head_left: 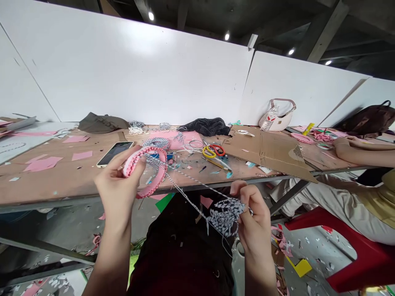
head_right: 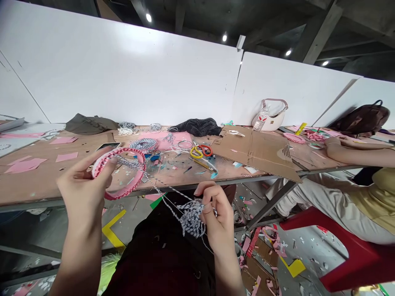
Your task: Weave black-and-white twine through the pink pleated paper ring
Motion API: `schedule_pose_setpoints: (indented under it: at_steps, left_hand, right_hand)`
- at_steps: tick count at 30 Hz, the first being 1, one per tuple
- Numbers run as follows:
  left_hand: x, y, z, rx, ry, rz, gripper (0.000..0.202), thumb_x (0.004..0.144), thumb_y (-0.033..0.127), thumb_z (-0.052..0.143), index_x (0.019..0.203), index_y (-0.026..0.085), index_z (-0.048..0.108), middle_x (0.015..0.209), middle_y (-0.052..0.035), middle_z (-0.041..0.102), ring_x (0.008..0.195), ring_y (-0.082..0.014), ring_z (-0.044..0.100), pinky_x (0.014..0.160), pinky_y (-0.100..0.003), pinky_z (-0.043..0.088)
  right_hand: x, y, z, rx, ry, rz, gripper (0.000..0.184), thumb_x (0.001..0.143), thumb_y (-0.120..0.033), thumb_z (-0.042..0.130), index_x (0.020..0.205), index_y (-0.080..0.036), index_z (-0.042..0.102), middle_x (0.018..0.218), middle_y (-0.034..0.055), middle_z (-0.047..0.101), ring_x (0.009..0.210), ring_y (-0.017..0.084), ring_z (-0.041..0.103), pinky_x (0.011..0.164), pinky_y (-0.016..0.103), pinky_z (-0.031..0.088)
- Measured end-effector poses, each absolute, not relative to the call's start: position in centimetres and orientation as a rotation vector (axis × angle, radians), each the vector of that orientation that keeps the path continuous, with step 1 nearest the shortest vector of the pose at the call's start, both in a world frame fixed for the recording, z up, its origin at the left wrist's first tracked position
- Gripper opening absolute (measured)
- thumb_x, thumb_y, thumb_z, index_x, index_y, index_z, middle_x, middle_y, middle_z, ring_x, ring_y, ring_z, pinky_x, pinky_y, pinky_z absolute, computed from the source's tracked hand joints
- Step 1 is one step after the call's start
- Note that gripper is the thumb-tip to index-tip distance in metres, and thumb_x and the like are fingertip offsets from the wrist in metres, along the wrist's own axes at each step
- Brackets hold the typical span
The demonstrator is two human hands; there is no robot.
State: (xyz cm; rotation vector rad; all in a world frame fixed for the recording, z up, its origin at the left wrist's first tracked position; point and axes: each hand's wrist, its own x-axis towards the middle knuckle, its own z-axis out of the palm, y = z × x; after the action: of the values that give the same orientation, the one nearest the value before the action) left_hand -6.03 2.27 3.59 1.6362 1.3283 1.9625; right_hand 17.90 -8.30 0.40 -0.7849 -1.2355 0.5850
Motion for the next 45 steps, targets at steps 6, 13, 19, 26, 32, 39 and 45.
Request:
schedule_pose_setpoints:
  at_steps: [6,13,19,26,32,39,45]
  left_hand:
    - [-9.3,4.1,3.9,1.298,1.363,2.029,0.031,0.082,0.032,0.075,0.113,0.029,0.077,0.07,0.0121,0.067,0.054,-0.0047,0.047,0.049,-0.026,0.036]
    - [-7.7,2.7,4.0,1.36,1.216,1.814,0.032,0.069,0.025,0.087,0.1,0.025,0.081,0.075,0.0038,0.074,0.047,-0.0046,0.046,0.037,-0.017,0.036]
    - [-3.1,-0.5,4.5,1.96,0.686,1.224,0.027,0.079,0.021,0.08,0.103,0.034,0.08,0.106,0.0007,0.08,0.097,-0.0189,0.073,0.086,-0.028,0.06]
    - [-2.0,-0.9,4.5,2.024,0.617,1.302,0.024,0.083,0.015,0.075,0.099,0.032,0.081,0.105,-0.0004,0.079,0.098,-0.0166,0.073,0.09,-0.025,0.058]
    - [-1.4,-0.5,3.7,1.992,0.664,1.489,0.024,0.083,0.011,0.073,0.094,0.031,0.081,0.099,0.0006,0.078,0.093,-0.0143,0.072,0.084,-0.023,0.057]
    - [-1.7,-0.6,3.4,2.042,0.707,1.566,0.027,0.082,0.008,0.073,0.095,0.031,0.08,0.099,0.003,0.077,0.092,-0.013,0.071,0.084,-0.022,0.056]
    - [-2.2,-0.8,3.5,2.063,0.805,1.644,0.023,0.083,0.008,0.073,0.091,0.029,0.079,0.097,0.0027,0.077,0.09,-0.0133,0.071,0.084,-0.024,0.057]
  right_hand:
    - [19.9,-9.0,0.9,-0.673,-0.915,0.708,0.022,0.084,-0.018,0.065,0.083,-0.024,0.044,0.091,-0.0026,0.046,0.047,0.005,0.014,0.041,0.023,0.013]
    - [18.4,-7.6,0.8,-0.688,-0.981,0.718,0.012,0.091,-0.02,0.062,0.084,-0.023,0.054,0.08,-0.0025,0.054,0.054,0.008,0.042,0.046,0.019,0.029]
    - [14.7,-5.6,1.9,-0.787,-1.288,0.67,0.008,0.094,-0.021,0.061,0.087,-0.024,0.064,0.092,0.0006,0.059,0.076,0.012,0.055,0.056,0.02,0.043]
    - [13.9,-5.4,2.2,-0.884,-1.326,0.472,0.015,0.094,-0.015,0.061,0.088,-0.025,0.07,0.093,0.0009,0.062,0.083,0.013,0.058,0.052,0.017,0.043]
    - [14.1,-5.6,2.2,-0.982,-1.302,0.408,0.016,0.095,-0.023,0.062,0.108,-0.026,0.07,0.099,0.003,0.07,0.071,0.013,0.06,0.049,0.021,0.043]
    - [13.9,-5.5,1.9,-0.987,-1.428,0.226,0.022,0.087,-0.005,0.057,0.097,-0.022,0.067,0.092,0.0009,0.066,0.066,0.011,0.053,0.045,0.021,0.035]
    - [14.0,-5.9,2.1,-1.006,-1.33,0.197,0.017,0.088,-0.01,0.061,0.099,-0.022,0.064,0.089,-0.0004,0.065,0.06,0.009,0.05,0.042,0.02,0.032]
